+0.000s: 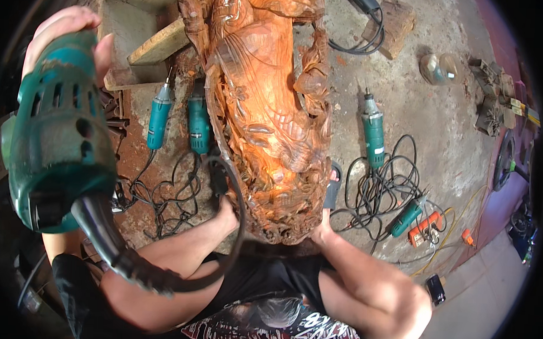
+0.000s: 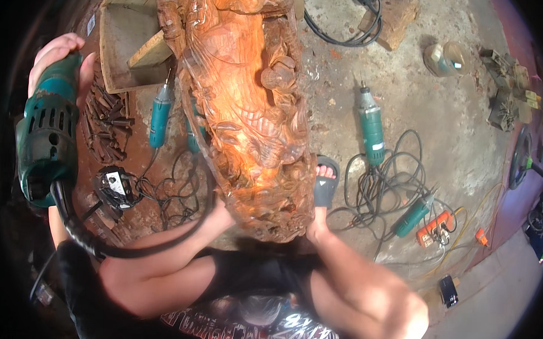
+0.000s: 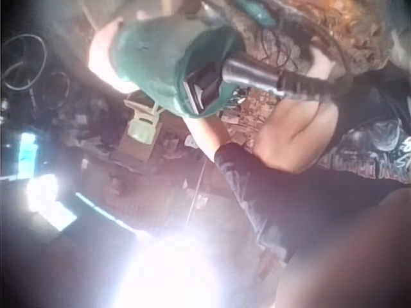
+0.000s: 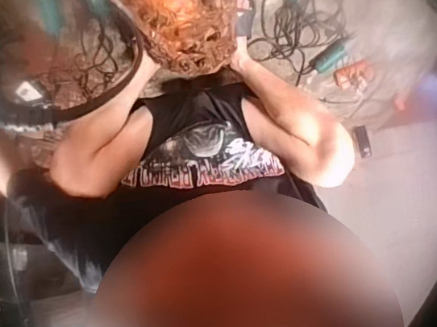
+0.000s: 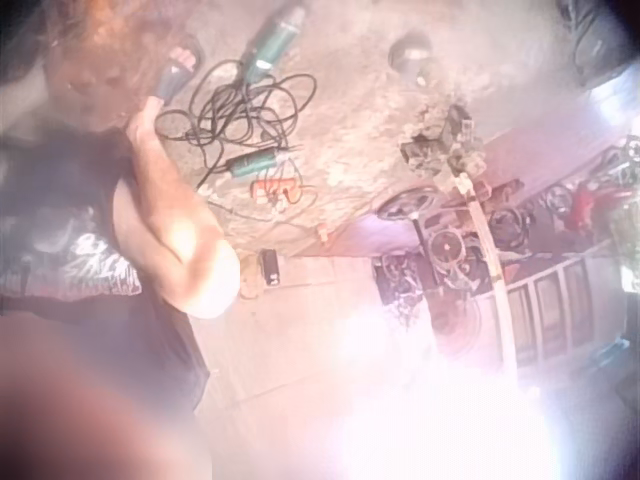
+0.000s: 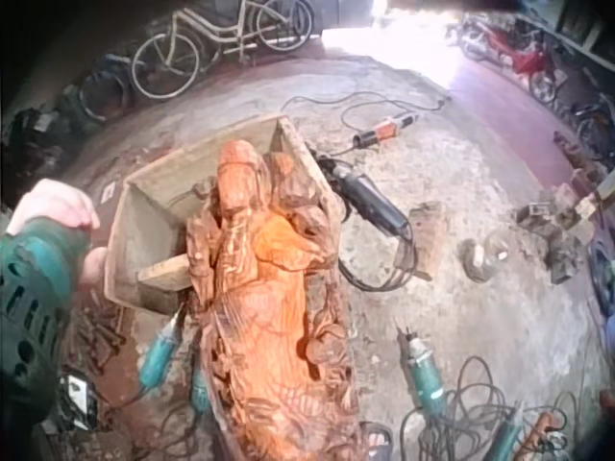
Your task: The person uses a green rotary tool to carve details into a large piece of wood. They then switch to a wooden mallet and chisel to further shape the wood, striking the chisel repeatedly.
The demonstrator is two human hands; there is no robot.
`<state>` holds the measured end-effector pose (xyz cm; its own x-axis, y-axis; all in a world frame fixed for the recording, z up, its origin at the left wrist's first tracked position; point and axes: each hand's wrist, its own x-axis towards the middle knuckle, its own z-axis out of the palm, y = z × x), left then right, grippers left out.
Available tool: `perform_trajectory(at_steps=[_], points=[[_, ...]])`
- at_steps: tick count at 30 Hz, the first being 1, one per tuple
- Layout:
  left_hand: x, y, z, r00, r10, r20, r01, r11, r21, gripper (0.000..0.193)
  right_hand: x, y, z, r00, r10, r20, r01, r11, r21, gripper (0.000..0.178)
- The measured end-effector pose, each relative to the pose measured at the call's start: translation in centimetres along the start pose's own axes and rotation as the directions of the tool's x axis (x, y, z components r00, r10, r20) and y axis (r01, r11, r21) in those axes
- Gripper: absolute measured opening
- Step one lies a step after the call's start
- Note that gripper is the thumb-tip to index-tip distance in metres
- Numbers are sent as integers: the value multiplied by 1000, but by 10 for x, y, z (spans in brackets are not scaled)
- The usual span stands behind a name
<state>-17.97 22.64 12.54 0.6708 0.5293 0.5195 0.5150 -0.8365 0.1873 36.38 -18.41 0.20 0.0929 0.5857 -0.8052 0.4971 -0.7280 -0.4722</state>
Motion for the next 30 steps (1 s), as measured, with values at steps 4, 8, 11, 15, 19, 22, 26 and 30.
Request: perform_trajectory(at_steps=[4,8,11,15,19,22,26,30], points=[[-24,-17,-51,994,-103,49,102,995,10,56,32,-24,-7,997,-46,60,45,999,4,42],[-26,-11,-79,995,-84,-54,78,991,-105,56,52,-44,-32,985,-132,114,132,991,2,42],[-28,21,-94,971,-194,-138,172,973,-157,53,65,-74,-91,944,-236,229,237,971,23,42],[-21,71,-93,892,-327,-313,240,928,-285,42,72,-158,-156,878,-232,418,388,857,-339,73],[-26,127,-115,848,-392,-358,284,905,-317,40,125,-191,-82,892,-336,304,367,929,-52,84],[-30,162,-124,870,-367,-331,277,917,-288,42,158,-145,32,926,-345,155,202,797,569,86],[-67,204,-157,849,-395,-352,294,905,-307,45,119,-140,149,928,-349,129,13,378,926,83],[-89,237,-162,801,-447,-397,352,889,-293,45,135,-131,145,903,-392,176,21,450,893,91]])
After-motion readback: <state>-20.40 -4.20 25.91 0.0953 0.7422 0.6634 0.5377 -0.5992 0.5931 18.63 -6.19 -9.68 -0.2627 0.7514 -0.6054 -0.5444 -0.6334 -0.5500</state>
